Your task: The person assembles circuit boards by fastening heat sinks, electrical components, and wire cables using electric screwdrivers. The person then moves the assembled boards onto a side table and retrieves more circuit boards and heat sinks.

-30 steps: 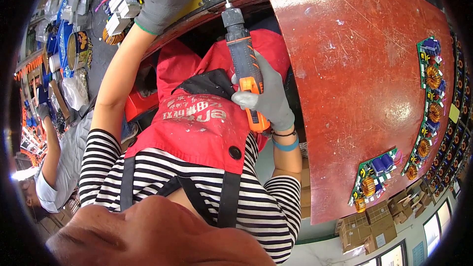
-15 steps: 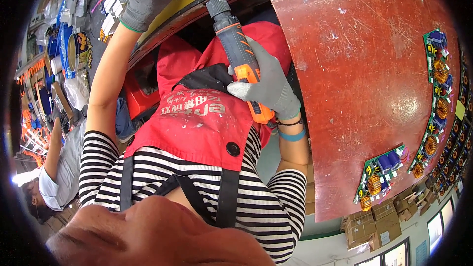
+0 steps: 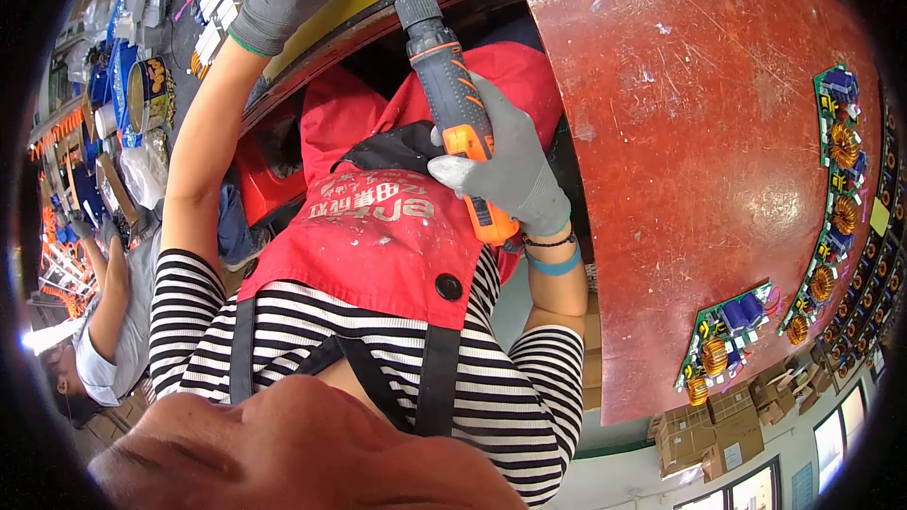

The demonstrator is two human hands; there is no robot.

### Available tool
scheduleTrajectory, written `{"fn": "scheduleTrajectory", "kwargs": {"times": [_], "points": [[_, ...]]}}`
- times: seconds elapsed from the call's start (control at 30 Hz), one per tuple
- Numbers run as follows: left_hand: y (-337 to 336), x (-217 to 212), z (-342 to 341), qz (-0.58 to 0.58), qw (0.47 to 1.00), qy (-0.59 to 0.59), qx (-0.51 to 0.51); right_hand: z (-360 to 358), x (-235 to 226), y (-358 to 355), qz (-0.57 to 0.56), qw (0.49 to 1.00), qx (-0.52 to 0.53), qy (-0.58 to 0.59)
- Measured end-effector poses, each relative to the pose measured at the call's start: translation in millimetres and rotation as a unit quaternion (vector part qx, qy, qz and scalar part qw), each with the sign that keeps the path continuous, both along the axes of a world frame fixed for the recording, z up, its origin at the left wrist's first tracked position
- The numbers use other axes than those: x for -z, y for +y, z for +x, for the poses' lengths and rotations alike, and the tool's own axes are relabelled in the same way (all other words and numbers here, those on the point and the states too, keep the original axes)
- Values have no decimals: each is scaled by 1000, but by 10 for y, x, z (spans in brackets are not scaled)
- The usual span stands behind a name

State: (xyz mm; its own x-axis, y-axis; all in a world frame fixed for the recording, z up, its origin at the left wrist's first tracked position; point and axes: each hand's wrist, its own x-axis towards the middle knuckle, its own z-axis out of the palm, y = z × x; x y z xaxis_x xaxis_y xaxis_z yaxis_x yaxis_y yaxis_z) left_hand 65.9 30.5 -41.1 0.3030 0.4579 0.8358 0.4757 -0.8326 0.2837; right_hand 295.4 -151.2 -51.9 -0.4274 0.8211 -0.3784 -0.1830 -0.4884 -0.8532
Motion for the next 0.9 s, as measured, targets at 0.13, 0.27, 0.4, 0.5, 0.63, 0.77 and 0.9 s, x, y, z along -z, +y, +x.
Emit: {"fn": "scheduleTrajectory", "kwargs": {"times": [0.13,0.27,0.4,0.5,0.63,0.77,0.9], "points": [[17,-25,0,66,979,180,-66,1,-59,-1,-9,1000,4,-21],[98,155,-16,22,1000,2,-2,22,4,-7,18,1000,4,-11],[97,143,4,25,1000,5,-7,45,-9,-5,-10,999,8,40],[116,164,-14,27,1000,5,1,39,-7,10,-19,999,5,35],[117,159,7,31,1000,-6,0,36,15,11,-1,1000,7,5],[108,136,-4,18,1000,3,-14,22,-20,32,-29,998,20,60],[58,12,12,35,999,0,-16,22,19,44,23,1000,12,0]]}}
